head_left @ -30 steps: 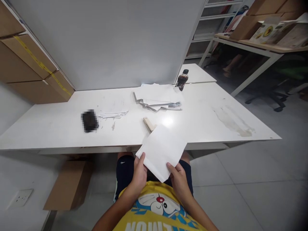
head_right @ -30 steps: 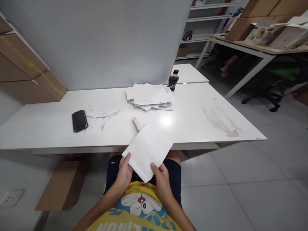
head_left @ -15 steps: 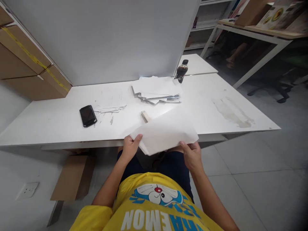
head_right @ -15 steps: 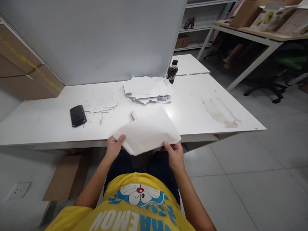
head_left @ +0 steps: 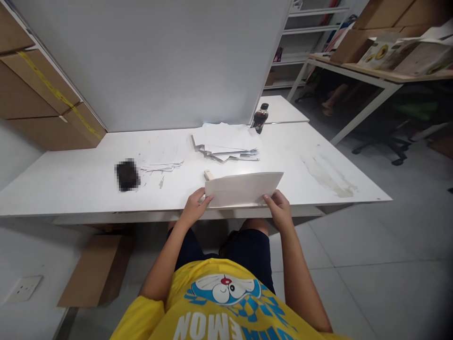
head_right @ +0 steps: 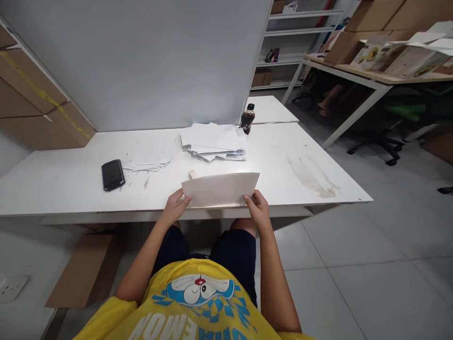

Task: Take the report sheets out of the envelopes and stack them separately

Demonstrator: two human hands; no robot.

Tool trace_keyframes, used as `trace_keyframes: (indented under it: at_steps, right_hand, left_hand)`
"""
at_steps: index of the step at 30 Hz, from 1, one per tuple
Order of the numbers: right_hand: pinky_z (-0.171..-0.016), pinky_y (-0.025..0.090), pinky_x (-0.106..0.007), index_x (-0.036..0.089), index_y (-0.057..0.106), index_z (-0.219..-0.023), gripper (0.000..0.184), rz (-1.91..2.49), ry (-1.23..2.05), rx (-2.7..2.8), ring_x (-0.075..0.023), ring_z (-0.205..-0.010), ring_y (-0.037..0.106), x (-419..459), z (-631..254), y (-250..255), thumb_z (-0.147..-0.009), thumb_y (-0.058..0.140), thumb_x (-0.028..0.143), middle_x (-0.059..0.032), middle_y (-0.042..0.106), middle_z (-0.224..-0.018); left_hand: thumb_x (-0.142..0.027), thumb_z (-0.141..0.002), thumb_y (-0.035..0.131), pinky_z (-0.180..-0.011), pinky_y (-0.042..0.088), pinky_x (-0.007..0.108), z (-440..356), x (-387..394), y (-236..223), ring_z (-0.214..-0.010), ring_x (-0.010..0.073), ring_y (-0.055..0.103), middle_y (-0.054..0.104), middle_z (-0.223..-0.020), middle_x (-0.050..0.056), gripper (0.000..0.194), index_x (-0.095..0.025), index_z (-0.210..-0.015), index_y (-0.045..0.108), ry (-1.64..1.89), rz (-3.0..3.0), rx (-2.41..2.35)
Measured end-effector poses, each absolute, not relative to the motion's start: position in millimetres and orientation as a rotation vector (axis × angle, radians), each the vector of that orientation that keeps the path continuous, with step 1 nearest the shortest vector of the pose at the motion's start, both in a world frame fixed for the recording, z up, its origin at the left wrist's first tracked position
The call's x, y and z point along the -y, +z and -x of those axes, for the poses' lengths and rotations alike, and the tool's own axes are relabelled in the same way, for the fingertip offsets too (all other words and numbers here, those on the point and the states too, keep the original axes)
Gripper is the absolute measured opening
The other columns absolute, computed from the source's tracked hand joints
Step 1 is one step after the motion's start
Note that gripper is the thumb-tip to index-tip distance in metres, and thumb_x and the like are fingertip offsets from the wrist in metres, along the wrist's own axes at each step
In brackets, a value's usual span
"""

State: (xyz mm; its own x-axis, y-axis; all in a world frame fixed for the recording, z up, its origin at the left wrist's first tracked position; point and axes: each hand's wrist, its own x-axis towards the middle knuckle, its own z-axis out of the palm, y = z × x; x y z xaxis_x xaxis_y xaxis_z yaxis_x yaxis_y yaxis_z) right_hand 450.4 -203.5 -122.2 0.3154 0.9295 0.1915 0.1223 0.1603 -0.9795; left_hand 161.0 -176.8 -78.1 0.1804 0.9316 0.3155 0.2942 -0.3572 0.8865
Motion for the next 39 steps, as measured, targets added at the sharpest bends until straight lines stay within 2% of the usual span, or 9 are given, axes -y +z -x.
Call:
trace_keyframes:
  at_steps: [8,13,17,21,26,30,32,35,39]
  right_hand:
    - [-0.066,0.047,-0.031,0.022,0.063,-0.091,0.029,1.452,1.033,1.112,-0.0205,-0.073,0.060,238,-462,-108,-0.073,0.066,0.046,-0.0019,0.066,-0.078]
    - [-0.062,0.046,-0.030,0.022,0.060,-0.098,0.034,1.604,1.015,1.038,-0.0192,-0.068,0.059,241,-469,-116,-0.069,0.062,0.040,0.0006,0.063,-0.072]
    - [-0.058,0.042,-0.029,0.022,0.060,-0.104,0.035,1.708,0.795,1.157,-0.0177,-0.063,0.053,230,-475,-114,-0.074,0.053,0.038,0.0020,0.059,-0.068]
    - [-0.067,0.046,-0.036,0.019,0.060,-0.117,0.041,1.900,0.476,1.433,-0.0249,-0.075,0.059,216,-483,-99,-0.081,0.047,0.033,-0.0069,0.066,-0.081]
    - [-0.096,0.042,-0.053,0.011,0.057,-0.127,0.044,1.847,-0.051,1.662,-0.0363,-0.118,0.053,203,-460,-82,-0.088,0.045,0.027,-0.0223,0.060,-0.126]
    - [-0.105,0.038,-0.044,0.013,0.057,-0.129,0.043,1.448,-0.081,2.027,-0.0278,-0.126,0.050,193,-409,-74,-0.087,0.044,0.014,-0.0158,0.061,-0.131]
    - [-0.107,0.035,-0.041,0.016,0.057,-0.130,0.051,1.290,-0.027,2.227,-0.0252,-0.128,0.049,184,-382,-72,-0.082,0.043,0.003,-0.0111,0.062,-0.133]
    - [-0.102,0.036,-0.039,0.014,0.061,-0.125,0.055,1.221,-0.026,2.357,-0.0248,-0.122,0.052,166,-352,-74,-0.077,0.041,-0.004,-0.0106,0.065,-0.128]
    - [-0.087,0.040,-0.034,0.014,0.070,-0.099,0.038,1.246,-0.100,2.350,-0.0230,-0.094,0.058,145,-332,-80,-0.077,0.043,-0.004,-0.0107,0.070,-0.099]
  left_hand:
    - [-0.057,-0.086,0.056,-0.059,0.045,0.025,-165,236,-106,-0.061,0.0152,0.056,0.059,-0.062,0.001,0.044,-0.018,-0.067,0.062,1.115,-1.306,-1.195]
    - [-0.062,-0.079,0.061,-0.047,0.034,0.022,-179,240,-119,-0.049,0.0113,0.053,0.054,-0.055,-0.003,0.045,-0.017,-0.070,0.058,0.943,-1.113,-1.212]
    - [-0.064,-0.080,0.057,-0.048,0.035,0.022,-190,232,-120,-0.050,0.0106,0.054,0.055,-0.054,-0.002,0.049,-0.017,-0.068,0.057,0.889,-1.145,-1.156]
    - [-0.063,-0.077,0.062,-0.045,0.036,0.021,-205,227,-123,-0.048,0.0111,0.056,0.055,-0.051,-0.002,0.048,-0.016,-0.071,0.059,0.825,-1.083,-1.137]
    - [-0.063,-0.072,0.069,-0.048,0.046,0.022,-226,229,-127,-0.053,0.0139,0.063,0.061,-0.057,0.002,0.050,-0.013,-0.072,0.059,0.790,-0.852,-1.068]
    - [-0.057,-0.072,0.073,-0.048,0.047,0.022,-234,228,-126,-0.052,0.0150,0.065,0.058,-0.053,0.000,0.046,-0.013,-0.071,0.060,0.820,-0.795,-1.062]
    - [-0.055,-0.072,0.074,-0.048,0.047,0.022,-235,228,-126,-0.051,0.0147,0.065,0.058,-0.053,0.001,0.045,-0.013,-0.070,0.060,0.845,-0.769,-1.071]
    - [-0.057,-0.072,0.074,-0.047,0.048,0.023,-233,229,-131,-0.047,0.0141,0.063,0.062,-0.053,0.003,0.046,-0.012,-0.071,0.061,0.861,-0.735,-1.080]
    - [-0.058,-0.070,0.075,-0.048,0.048,0.024,-228,228,-140,-0.047,0.0149,0.062,0.062,-0.050,0.003,0.048,-0.012,-0.072,0.064,0.857,-0.745,-1.074]
